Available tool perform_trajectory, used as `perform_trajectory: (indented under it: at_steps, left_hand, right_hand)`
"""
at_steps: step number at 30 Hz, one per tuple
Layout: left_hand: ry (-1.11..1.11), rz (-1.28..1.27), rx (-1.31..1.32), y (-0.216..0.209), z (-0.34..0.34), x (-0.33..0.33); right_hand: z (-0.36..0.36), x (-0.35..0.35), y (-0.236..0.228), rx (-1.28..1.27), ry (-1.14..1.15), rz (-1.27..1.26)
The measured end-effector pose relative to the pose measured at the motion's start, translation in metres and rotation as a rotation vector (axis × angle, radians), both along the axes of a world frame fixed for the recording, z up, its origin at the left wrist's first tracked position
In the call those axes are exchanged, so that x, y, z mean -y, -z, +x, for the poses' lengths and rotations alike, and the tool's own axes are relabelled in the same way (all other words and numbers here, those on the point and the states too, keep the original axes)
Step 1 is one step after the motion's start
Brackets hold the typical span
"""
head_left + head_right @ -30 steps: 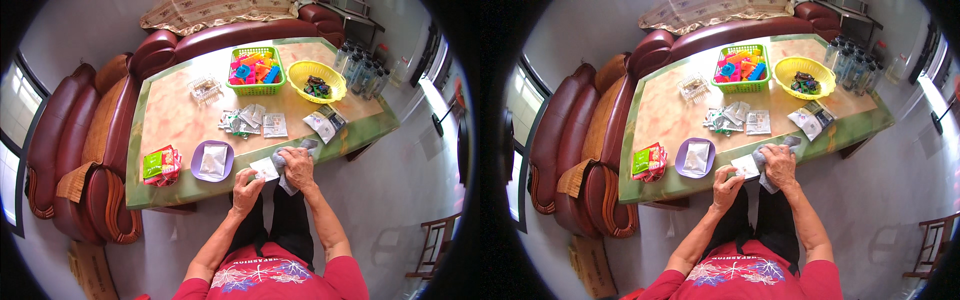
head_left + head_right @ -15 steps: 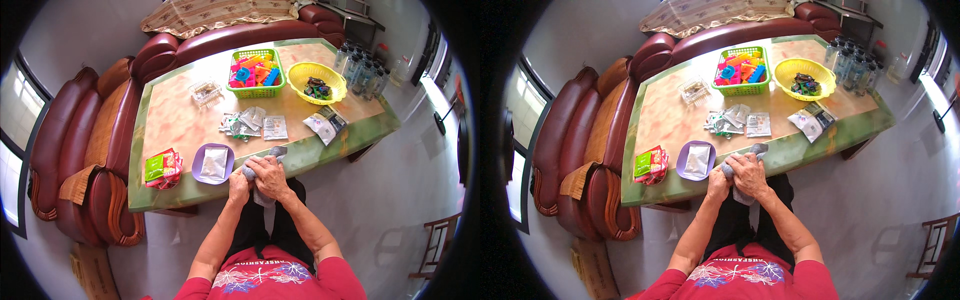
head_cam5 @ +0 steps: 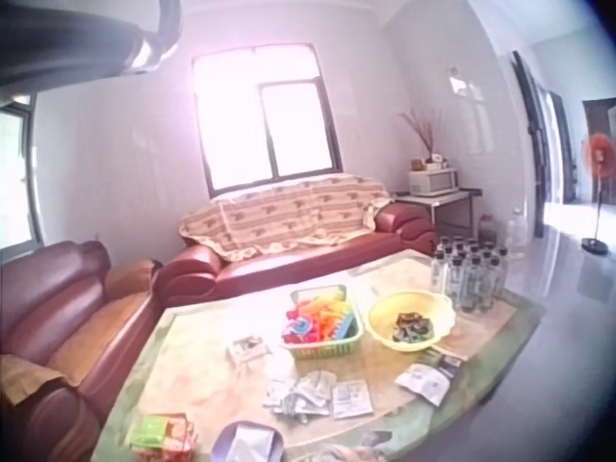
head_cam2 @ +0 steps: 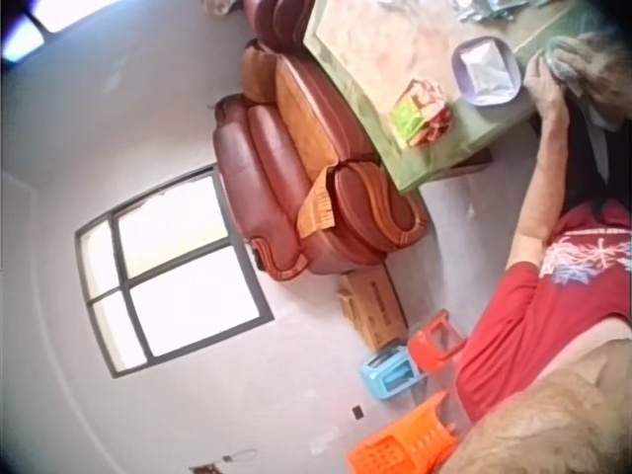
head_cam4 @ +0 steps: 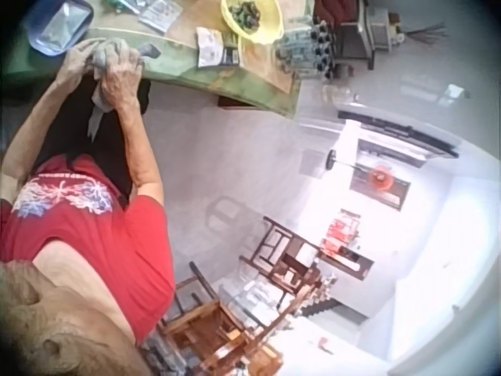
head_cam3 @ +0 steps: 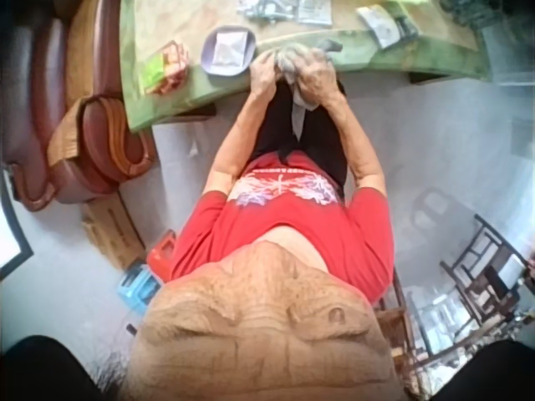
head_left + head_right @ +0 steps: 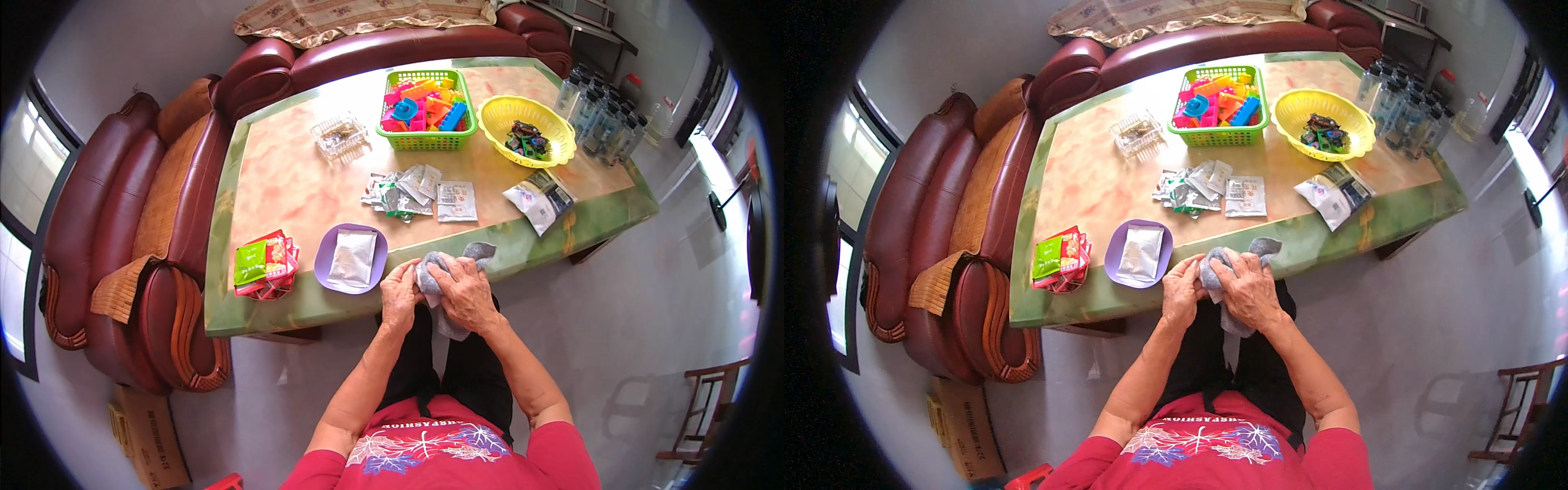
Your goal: The person wipes the surface of multiple small, sealed packets with a grey cloth. They pick up each packet from a pile on the table, wipe it thoroughly on all sides, and place it into a purple bowl. The task is performed one packet at a time in a repetitive sequence.
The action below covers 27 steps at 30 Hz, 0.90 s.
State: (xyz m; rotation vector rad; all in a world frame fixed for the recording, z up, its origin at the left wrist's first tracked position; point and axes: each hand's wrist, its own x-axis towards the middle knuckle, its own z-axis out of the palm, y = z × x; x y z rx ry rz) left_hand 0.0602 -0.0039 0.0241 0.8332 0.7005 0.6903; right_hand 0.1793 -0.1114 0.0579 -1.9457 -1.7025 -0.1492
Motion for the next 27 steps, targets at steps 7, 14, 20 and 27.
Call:
perform_trajectory:
  at_steps: [7, 14, 20, 27]
  left_hand:
    - [0.010, 0.094, -0.039, 0.004, 0.004, -0.001]
    - [0.081, -0.362, 0.309, -0.009, 0.011, -0.003]
    - [0.249, -0.391, 0.426, 0.002, 0.013, 0.003]
    - [0.119, -0.331, 0.380, -0.013, 0.020, 0.012]
  right_hand:
    - [0.014, 0.036, 0.014, 0.128, 0.072, 0.057]
    - [0.003, 0.009, -0.023, -0.132, -0.006, 0.246]
    - [0.003, -0.020, 0.001, -0.318, 0.012, 0.298]
    - [-0.008, -0.024, -0.012, -0.133, 0.082, 0.202]
